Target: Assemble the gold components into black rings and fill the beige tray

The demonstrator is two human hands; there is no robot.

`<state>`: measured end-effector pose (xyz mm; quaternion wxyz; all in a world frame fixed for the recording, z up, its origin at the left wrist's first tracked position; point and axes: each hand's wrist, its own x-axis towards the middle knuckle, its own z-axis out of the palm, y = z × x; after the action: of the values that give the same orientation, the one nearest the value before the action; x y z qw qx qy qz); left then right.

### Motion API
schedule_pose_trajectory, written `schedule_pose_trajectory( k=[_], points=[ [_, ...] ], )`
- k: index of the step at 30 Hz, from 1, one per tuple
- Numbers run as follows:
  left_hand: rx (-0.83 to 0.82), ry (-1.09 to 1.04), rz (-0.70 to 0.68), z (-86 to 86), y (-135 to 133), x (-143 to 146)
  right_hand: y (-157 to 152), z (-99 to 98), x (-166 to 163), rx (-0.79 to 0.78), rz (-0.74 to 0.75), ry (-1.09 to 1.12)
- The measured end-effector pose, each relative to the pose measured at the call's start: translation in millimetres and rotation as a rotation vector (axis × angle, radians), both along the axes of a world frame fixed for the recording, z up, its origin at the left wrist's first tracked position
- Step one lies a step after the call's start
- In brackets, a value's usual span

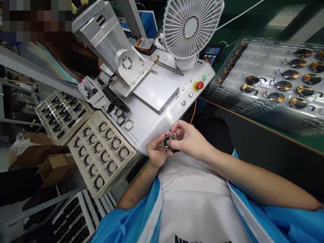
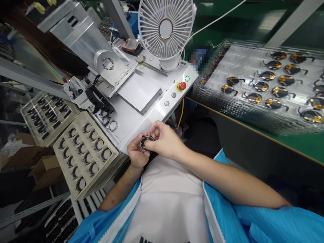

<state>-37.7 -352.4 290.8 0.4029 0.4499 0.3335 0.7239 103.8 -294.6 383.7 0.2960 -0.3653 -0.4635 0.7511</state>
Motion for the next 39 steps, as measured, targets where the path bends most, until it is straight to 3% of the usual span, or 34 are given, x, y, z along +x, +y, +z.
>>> schedule_pose_trajectory(
  k=[10, 14, 23, 27, 29, 34, 36, 39],
  points=[
    [-0.018, 0.043, 0.056, -5.2, -2.6, -4.3, 2.5, -9.3, -1.3, -0.081, 0.002, 0.074],
    [-0.047, 0.070, 0.082, -3.4, -4.3, -5.0, 3.8, -15.5, 4.6, -0.100, 0.132, -0.073],
    [0.035, 0.274, 0.089, 19.7, 0.2, -11.3, -2.2, -29.1, -6.4, -0.062, 0.039, 0.197],
    [0.111, 0.375, 0.117, 31.7, 12.3, -28.4, 18.9, -25.2, -15.6, 0.048, 0.101, 0.099],
    [0.127, 0.317, 0.129, 35.5, 17.1, -32.4, 41.0, -21.7, -17.4, 0.134, 0.036, -0.001],
    [0.048, 0.214, 0.000, 36.6, 17.8, -29.8, 113.8, -9.1, -13.8, 0.192, -0.456, -0.168],
    [0.043, 0.295, -0.002, 33.9, 16.5, -28.3, 134.6, -4.5, -11.9, 0.198, -0.482, -0.197],
    [0.074, 0.485, 0.118, 27.0, 15.7, -26.2, 141.5, -0.3, -9.3, 0.274, -0.461, -0.166]
  ],
)
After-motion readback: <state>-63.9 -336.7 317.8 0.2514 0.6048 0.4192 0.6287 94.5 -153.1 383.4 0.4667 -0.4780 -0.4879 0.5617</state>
